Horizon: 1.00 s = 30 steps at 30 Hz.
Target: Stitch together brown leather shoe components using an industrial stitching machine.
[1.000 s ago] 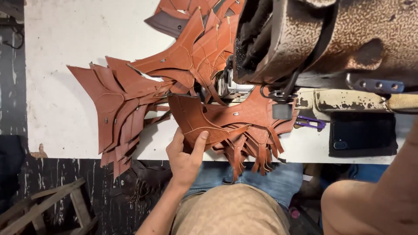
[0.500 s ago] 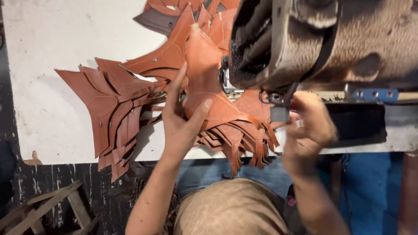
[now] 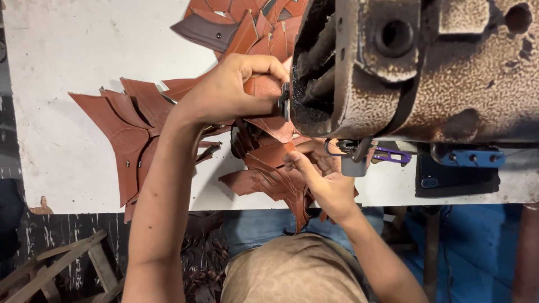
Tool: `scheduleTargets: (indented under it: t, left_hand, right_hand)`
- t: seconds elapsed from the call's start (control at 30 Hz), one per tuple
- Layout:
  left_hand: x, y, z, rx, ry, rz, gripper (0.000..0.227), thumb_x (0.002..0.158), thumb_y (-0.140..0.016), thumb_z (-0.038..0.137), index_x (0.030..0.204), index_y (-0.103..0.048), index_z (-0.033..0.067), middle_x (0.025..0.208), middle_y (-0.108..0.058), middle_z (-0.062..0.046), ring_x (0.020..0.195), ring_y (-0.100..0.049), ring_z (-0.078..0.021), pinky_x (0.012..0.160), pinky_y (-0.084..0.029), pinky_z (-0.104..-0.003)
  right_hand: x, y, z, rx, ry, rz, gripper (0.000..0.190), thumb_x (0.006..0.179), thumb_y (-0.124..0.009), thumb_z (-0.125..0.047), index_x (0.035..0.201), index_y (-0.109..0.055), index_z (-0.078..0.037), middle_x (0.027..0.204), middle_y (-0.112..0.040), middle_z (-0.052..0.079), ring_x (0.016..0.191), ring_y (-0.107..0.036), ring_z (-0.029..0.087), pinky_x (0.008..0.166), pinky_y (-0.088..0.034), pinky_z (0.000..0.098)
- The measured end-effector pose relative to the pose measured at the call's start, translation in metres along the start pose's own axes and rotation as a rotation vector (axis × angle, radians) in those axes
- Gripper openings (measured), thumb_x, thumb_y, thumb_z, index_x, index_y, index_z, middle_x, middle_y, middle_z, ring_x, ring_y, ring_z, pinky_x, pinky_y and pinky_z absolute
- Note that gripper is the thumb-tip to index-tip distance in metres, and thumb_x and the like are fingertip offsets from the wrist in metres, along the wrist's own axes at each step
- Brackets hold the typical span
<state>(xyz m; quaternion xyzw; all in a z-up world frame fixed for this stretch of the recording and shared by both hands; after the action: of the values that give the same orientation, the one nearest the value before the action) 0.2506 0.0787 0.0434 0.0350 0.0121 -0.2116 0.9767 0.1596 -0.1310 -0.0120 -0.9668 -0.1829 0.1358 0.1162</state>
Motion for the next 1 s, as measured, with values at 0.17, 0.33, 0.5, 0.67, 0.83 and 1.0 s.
scheduleTargets:
  t: [0.17,0.33,0.5,0.67,0.83,1.0]
  left_hand:
    - [0.009,0.000,-0.001,-0.027,-0.042,-0.110,0.023,0.084,-0.071,0.002,0.108,-0.069,0.0000,0.104,-0.070,0.002,0.103,-0.062,-0.0048,0.098,-0.050,-0.023]
    - [0.012,0.002,-0.002,0.048,-0.046,-0.098,0.023,0.086,-0.073,0.004,0.108,-0.070,-0.0002,0.104,-0.071,0.001,0.103,-0.063,-0.0048,0.097,-0.050,-0.023]
    - [0.016,0.006,-0.004,0.020,-0.075,-0.096,0.021,0.088,-0.074,0.005,0.109,-0.070,0.0005,0.106,-0.071,0.001,0.104,-0.064,-0.0057,0.098,-0.052,-0.024]
    - [0.019,0.010,-0.012,0.013,-0.082,-0.073,0.020,0.089,-0.074,0.004,0.109,-0.071,0.0016,0.107,-0.072,0.000,0.102,-0.066,-0.0062,0.096,-0.054,-0.025]
    - [0.014,0.014,-0.020,-0.027,-0.100,0.008,0.016,0.092,-0.074,0.005,0.107,-0.072,0.0029,0.103,-0.073,0.000,0.099,-0.067,-0.0059,0.092,-0.056,-0.024]
    - [-0.011,0.014,-0.023,-0.056,-0.009,0.122,0.012,0.093,-0.073,0.003,0.105,-0.076,0.0025,0.098,-0.074,-0.001,0.091,-0.065,-0.0065,0.084,-0.053,-0.024]
  right_hand:
    - [-0.002,-0.002,-0.001,-0.066,0.085,0.016,0.033,0.100,-0.064,0.000,0.131,-0.052,0.001,0.106,-0.071,0.008,0.096,-0.071,0.013,0.084,-0.061,0.0269]
    - [-0.002,-0.003,-0.001,-0.083,0.102,0.043,0.030,0.101,-0.065,0.001,0.130,-0.057,0.004,0.117,-0.072,0.012,0.102,-0.071,0.014,0.090,-0.061,0.0290]
    - [0.001,-0.001,0.001,-0.066,0.064,0.036,0.030,0.101,-0.064,-0.001,0.131,-0.059,0.004,0.112,-0.073,0.011,0.100,-0.071,0.014,0.088,-0.061,0.0287]
    - [0.002,0.001,-0.002,-0.053,0.023,0.049,0.027,0.102,-0.064,-0.003,0.128,-0.062,0.004,0.110,-0.072,0.010,0.100,-0.071,0.014,0.089,-0.061,0.0293]
    - [0.007,0.005,-0.009,-0.130,-0.058,0.055,0.025,0.101,-0.062,-0.005,0.125,-0.062,0.002,0.110,-0.072,0.006,0.100,-0.072,0.013,0.088,-0.060,0.0319]
    - [0.002,0.011,-0.041,-1.186,0.566,0.033,0.022,0.096,-0.067,-0.004,0.118,-0.067,-0.004,0.104,-0.070,0.005,0.092,-0.070,0.022,0.086,-0.052,0.0483]
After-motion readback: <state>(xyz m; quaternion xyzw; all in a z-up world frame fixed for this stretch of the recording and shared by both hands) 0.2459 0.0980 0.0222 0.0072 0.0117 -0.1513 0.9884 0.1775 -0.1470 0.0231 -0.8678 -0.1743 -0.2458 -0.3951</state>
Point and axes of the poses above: each hand's wrist, its own x-axis towards the middle knuckle, its own y-axis out of the back of the hand, z = x × y, the point moved 5 cm from there along x, towards the middle knuckle
